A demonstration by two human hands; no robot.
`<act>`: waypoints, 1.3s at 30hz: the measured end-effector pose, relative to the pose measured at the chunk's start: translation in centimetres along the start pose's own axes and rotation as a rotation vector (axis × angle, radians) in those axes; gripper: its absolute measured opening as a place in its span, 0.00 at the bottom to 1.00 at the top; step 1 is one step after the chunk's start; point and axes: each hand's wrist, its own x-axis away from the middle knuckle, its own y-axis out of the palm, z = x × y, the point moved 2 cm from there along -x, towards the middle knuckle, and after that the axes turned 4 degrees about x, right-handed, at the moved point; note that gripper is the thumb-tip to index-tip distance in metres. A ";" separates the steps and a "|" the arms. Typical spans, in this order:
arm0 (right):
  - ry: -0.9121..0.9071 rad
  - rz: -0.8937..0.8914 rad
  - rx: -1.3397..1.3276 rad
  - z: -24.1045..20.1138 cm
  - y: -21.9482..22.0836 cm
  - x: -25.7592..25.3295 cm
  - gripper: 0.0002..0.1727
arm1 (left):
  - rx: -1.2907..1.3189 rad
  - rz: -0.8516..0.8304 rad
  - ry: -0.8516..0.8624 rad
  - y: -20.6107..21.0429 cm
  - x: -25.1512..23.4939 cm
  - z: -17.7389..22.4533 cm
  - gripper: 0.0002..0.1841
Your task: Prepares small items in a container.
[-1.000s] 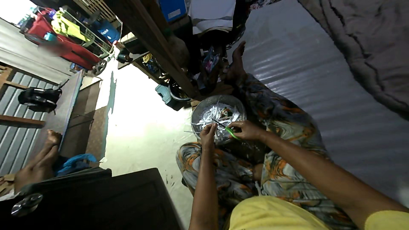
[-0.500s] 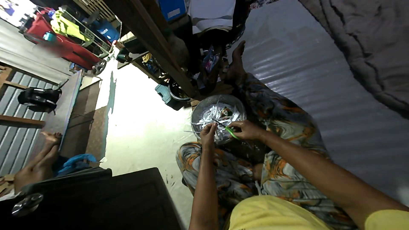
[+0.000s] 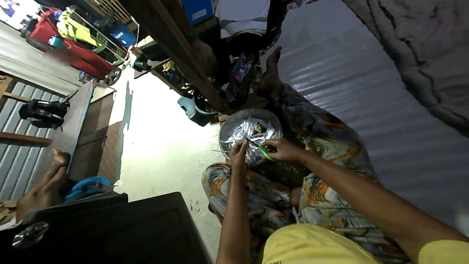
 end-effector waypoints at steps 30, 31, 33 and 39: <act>0.018 0.037 -0.053 -0.2 -0.2 0.0 0.24 | -0.042 0.023 -0.005 0.1 0.3 0.5 0.06; 0.017 0.023 -0.049 -0.2 -0.2 0.0 0.24 | -0.040 0.019 0.000 0.0 0.2 0.4 0.06; 0.011 -0.010 -0.031 -0.2 -0.2 0.0 0.26 | -0.039 0.011 0.011 0.0 0.1 0.3 0.06; -0.024 0.019 -0.030 0.0 0.0 0.0 0.22 | -0.055 0.006 -0.004 0.1 0.2 0.3 0.06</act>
